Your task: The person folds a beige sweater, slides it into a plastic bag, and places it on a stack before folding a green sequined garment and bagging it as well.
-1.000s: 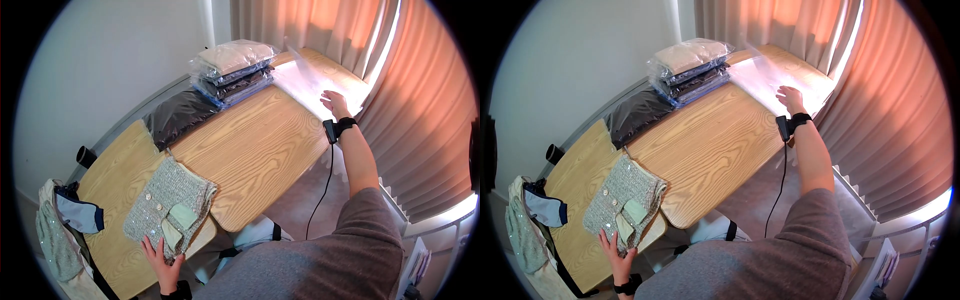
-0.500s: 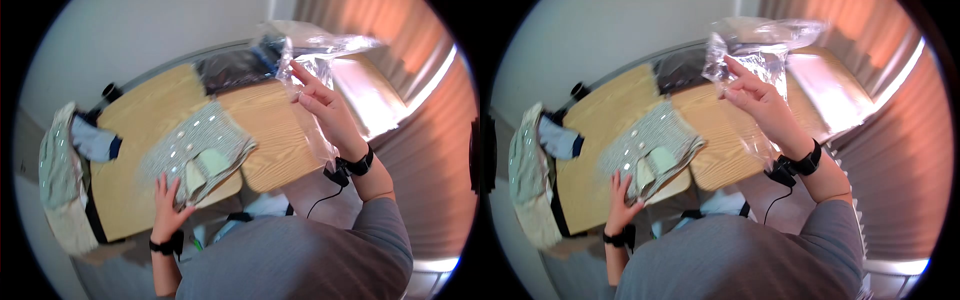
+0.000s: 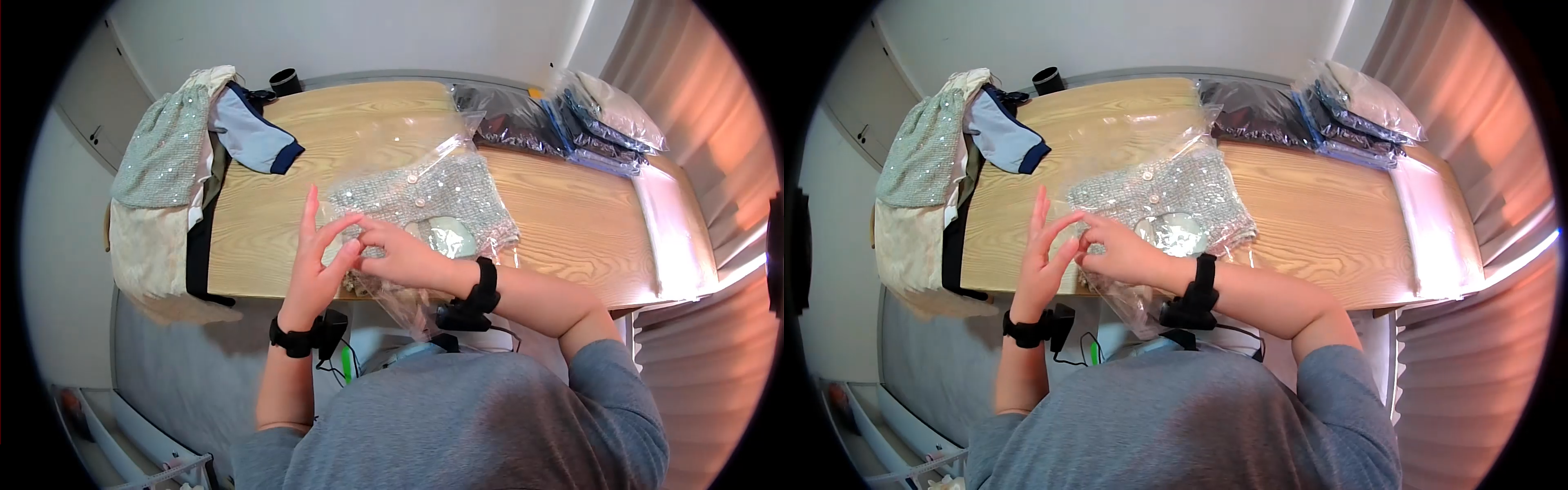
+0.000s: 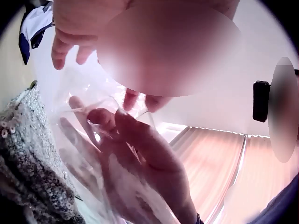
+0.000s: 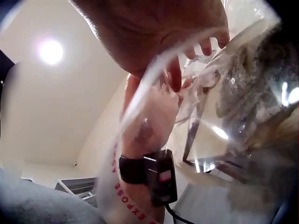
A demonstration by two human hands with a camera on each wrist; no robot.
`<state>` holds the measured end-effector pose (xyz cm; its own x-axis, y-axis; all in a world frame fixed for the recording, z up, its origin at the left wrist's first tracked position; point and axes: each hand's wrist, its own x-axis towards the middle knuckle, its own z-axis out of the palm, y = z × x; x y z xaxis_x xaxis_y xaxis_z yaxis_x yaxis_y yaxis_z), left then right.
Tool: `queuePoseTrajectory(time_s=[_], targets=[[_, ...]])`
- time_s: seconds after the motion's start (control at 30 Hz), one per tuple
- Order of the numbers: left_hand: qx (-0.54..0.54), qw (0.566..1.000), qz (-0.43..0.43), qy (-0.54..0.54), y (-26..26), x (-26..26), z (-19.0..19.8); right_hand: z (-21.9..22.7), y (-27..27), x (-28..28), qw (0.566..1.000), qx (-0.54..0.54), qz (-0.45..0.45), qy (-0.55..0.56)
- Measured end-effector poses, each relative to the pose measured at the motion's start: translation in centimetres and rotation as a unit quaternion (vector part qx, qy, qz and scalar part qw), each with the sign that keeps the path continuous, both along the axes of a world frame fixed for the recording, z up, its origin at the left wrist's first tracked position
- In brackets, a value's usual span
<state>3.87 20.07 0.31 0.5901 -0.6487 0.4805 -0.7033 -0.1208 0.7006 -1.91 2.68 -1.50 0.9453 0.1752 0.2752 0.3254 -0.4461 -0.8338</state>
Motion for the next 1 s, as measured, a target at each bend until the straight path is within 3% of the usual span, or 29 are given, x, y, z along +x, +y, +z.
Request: queuePoseTrajectory(time_s=[0.07, 0.13, 0.17, 0.23, 0.27, 0.3, 0.37, 0.43, 0.53, 0.57, 0.63, 0.67, 0.73, 0.87, 0.97, 1.0], targets=[[0.015, 0.999, 0.041, 0.032, -0.1, 1.6, -2.1, 0.0, 0.5, -0.6, 0.996, 0.047, 0.036, 0.066], [-0.013, 0.983, 0.061, 0.172, -0.3, 3.0, -3.6, 0.4, -0.2, -1.8, 0.997, 0.028, 0.025, 0.070], [-0.012, 0.983, 0.057, 0.176, -0.4, 3.8, -4.6, 1.4, -0.9, -2.7, 0.998, 0.011, 0.004, 0.069], [0.032, 0.983, 0.173, 0.058, -0.6, 5.0, -6.2, 2.2, -3.1, -4.2, 0.997, -0.018, -0.036, 0.059], [0.033, 0.983, 0.170, 0.064, -0.6, 5.1, -6.0, 2.5, -4.5, -5.2, 0.993, -0.064, -0.095, 0.039], [0.041, 0.980, 0.133, 0.143, -0.6, 5.1, -5.3, 2.9, -5.9, -6.0, 0.986, -0.066, -0.150, 0.043], [0.032, 0.958, 0.078, 0.273, -0.7, 5.7, -5.2, 1.3, -10.0, -6.9, 0.965, 0.033, -0.254, 0.054], [0.007, 0.959, 0.072, 0.274, -1.2, 5.9, -5.8, 0.6, -13.5, -7.6, 0.925, 0.062, -0.366, 0.082], [-0.027, 0.953, 0.068, 0.294, -1.2, 6.9, -6.1, -2.0, -17.7, -8.2, 0.890, 0.105, -0.439, 0.071], [-0.036, 0.945, 0.071, 0.317, -1.0, 7.3, -6.0, -1.8, -17.8, -8.1, 0.890, 0.104, -0.439, 0.069], [-0.052, 0.941, 0.089, 0.323, -0.5, 8.0, -5.2, -1.4, -17.7, -7.8, 0.852, 0.158, -0.429, 0.255], [-0.065, 0.935, 0.107, 0.330, -0.1, 8.3, -4.8, -1.3, -17.5, -7.3, 0.852, 0.158, -0.428, 0.255], [-0.071, 0.928, 0.103, 0.350, 1.6, 9.9, -4.9, -1.2, -16.5, -5.8, 0.871, 0.016, -0.399, 0.286], [-0.072, 0.931, 0.151, 0.325, 3.7, 11.5, -4.7, 0.5, -15.9, -4.2, 0.886, 0.045, -0.306, 0.346], [-0.088, 0.919, 0.160, 0.349, 4.9, 12.0, -4.8, -2.8, -17.6, -3.3, 0.884, 0.266, -0.228, 0.310], [-0.086, 0.918, 0.162, 0.351, 5.1, 12.1, -4.9, -2.8, -17.5, -3.7, 0.883, 0.268, -0.226, 0.313]])
